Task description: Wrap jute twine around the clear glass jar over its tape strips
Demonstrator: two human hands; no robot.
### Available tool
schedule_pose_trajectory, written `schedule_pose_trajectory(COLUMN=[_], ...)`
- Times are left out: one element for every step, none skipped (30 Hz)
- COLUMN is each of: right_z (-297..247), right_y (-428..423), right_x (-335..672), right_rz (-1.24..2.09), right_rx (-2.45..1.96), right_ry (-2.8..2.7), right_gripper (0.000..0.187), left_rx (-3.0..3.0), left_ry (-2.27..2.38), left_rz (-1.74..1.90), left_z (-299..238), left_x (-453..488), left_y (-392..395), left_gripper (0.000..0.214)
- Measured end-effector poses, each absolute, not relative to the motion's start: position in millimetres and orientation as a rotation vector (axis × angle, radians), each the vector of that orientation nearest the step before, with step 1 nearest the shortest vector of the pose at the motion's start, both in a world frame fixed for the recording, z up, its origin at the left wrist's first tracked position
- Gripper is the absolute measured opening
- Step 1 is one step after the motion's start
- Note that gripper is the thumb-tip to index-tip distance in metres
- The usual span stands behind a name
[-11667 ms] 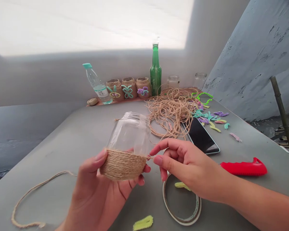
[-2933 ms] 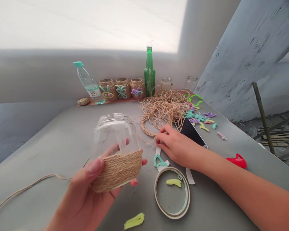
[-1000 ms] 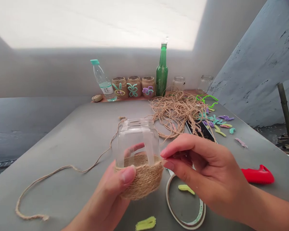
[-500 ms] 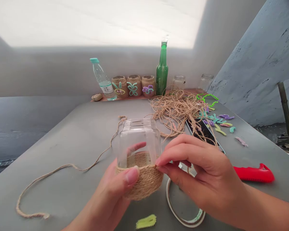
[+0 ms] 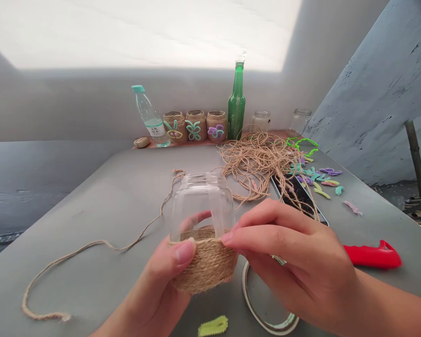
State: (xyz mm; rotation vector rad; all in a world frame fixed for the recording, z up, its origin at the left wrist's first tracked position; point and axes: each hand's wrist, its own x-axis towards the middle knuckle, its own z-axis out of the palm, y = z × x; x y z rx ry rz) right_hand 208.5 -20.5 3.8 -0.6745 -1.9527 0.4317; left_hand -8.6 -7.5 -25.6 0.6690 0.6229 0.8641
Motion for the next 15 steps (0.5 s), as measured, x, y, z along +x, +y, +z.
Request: schedule_pose_trajectory(right_z=[4.0, 4.3, 4.7, 5.3, 5.9, 6.6, 7.4, 8.1, 8.7, 9.1, 9.3, 9.2, 8.9, 8.5, 7.9], right_y=[-20.6, -20.8, -21.2, -21.6, -22.1, -22.6, -23.1, -23.6, -23.8, -23.8, -23.5, -22.8, -21.9, -20.8, -19.5], right_x=[209.3, 210.4, 211.7, 213.1, 214.7, 216.2, 217.4, 218.2, 218.4, 218.0, 217.1, 215.9, 214.7, 213.6, 212.8], right_rz=[0.418, 0.404, 0.390, 0.380, 0.375, 0.367, 0.360, 0.352, 0.350, 0.356, 0.375, 0.405, 0.440, 0.479, 0.515], right_rx=[-0.673, -0.676, -0.679, -0.680, -0.683, -0.689, -0.697, -0.701, -0.696, -0.684, -0.669, -0.655, -0.639, -0.631, -0.630], right_ry=[-1.966, -1.983, -1.999, -2.019, -2.045, -2.071, -2.099, -2.120, -2.130, -2.122, -2.093, -2.047, -1.995, -1.943, -1.897], right_gripper=[0.026, 0.027, 0.028, 0.030, 0.032, 0.034, 0.037, 0.038, 0.040, 0.040, 0.040, 0.039, 0.038, 0.036, 0.033], left_rx=[0.675, 0.681, 0.690, 0.697, 0.697, 0.688, 0.678, 0.668, 0.657, 0.642, 0.629, 0.616, 0.601, 0.588, 0.582], left_ry=[0.616, 0.608, 0.599, 0.593, 0.593, 0.597, 0.600, 0.600, 0.587, 0.564, 0.531, 0.487, 0.443, 0.402, 0.369], left_rz=[0.859, 0.855, 0.849, 0.841, 0.836, 0.834, 0.831, 0.830, 0.832, 0.839, 0.839, 0.835, 0.829, 0.821, 0.807], left_z=[-25.2, -24.9, -24.7, -24.6, -24.6, -24.5, -24.5, -24.3, -24.0, -23.6, -23.1, -22.5, -21.9, -21.2, -20.4], left_x=[-8.2, -7.8, -7.5, -7.3, -7.2, -7.2, -7.3, -7.3, -7.4, -7.5, -7.6, -7.8, -8.0, -8.3, -8.7], left_y=[-7.3, -7.2, -7.1, -7.0, -6.9, -6.9, -6.9, -6.8, -6.8, -6.8, -6.8, -6.9, -7.0, -7.1, -7.1], left_gripper=[0.043, 0.043, 0.042, 0.043, 0.043, 0.044, 0.044, 0.043, 0.041, 0.038, 0.036, 0.034, 0.033, 0.034, 0.035])
